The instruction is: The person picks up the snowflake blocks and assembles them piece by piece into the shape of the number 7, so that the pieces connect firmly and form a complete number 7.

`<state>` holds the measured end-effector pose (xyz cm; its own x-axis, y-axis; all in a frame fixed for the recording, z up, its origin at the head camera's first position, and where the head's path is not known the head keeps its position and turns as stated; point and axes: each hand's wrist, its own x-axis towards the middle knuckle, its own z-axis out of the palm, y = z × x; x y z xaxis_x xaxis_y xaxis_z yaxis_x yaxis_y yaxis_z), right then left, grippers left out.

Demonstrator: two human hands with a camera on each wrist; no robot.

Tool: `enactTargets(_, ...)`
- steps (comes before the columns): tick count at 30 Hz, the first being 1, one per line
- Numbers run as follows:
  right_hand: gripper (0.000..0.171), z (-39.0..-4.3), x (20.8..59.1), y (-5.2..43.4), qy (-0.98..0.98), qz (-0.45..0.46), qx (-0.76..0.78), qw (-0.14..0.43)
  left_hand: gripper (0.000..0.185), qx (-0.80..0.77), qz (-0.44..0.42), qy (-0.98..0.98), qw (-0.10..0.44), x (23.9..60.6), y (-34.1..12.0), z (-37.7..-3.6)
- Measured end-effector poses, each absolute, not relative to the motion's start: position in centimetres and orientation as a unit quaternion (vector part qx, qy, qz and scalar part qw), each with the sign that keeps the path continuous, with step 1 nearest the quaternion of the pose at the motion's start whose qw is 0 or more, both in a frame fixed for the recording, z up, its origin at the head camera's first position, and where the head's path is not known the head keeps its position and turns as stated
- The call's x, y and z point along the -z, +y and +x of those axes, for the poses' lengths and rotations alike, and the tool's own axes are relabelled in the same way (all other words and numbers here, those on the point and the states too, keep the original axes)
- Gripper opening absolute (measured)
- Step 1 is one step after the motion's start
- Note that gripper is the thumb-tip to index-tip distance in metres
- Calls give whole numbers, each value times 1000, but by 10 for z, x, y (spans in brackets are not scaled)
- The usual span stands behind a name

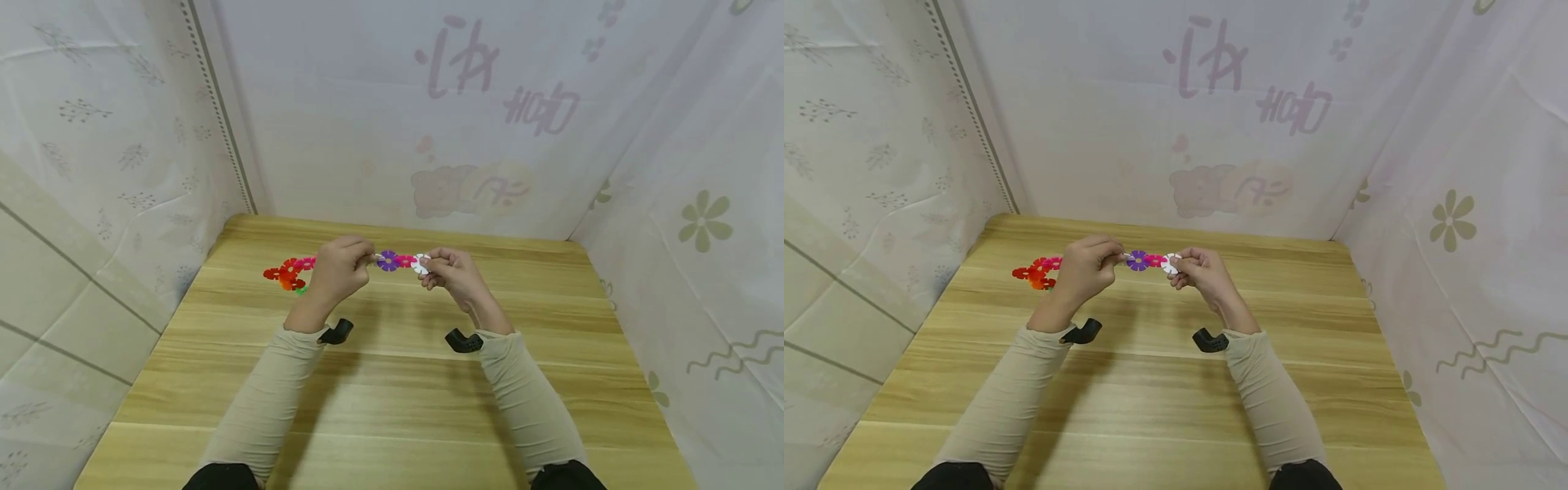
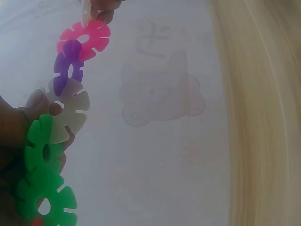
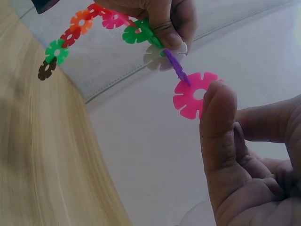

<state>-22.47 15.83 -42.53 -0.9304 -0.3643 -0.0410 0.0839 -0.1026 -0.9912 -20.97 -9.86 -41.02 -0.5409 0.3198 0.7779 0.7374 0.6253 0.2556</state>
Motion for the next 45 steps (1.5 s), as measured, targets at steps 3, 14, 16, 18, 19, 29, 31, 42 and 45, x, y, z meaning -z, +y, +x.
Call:
enactTargets(3, 25, -225, 428, 156, 655, -117, 730, 157, 12, 296, -314, -834, 345, 411, -101, -210)
enactTargets(14, 29, -224, 428, 157, 662, -125, 716, 182, 10, 292, -290, -871, 268, 406, -109, -209)
enactTargets(16, 31, -224, 428, 159, 675, -129, 703, 182, 10, 288, -287, -876, 257, 404, -110, -209)
enactTargets(18, 38, -224, 428, 161, 703, -144, 675, 174, 10, 283, -288, -880, 250, 403, -109, -209)
enactTargets(19, 41, -224, 427, 161, 722, -159, 653, 166, 10, 280, -289, -882, 247, 402, -109, -209)
enactTargets(29, 53, -224, 417, 144, 867, -337, 360, 77, 9, 253, -296, -909, 148, 392, -99, -211)
enactTargets(31, 54, -223, 417, 140, 868, -353, 340, 88, 9, 254, -297, -913, 116, 391, -98, -211)
enactTargets(42, 26, -217, 421, 129, 828, -374, 372, 191, 11, 252, -323, -912, 18, 387, -93, -214)
enactTargets(45, 25, -217, 423, 130, 825, -364, 383, 200, 9, 249, -327, -912, 11, 387, -94, -213)
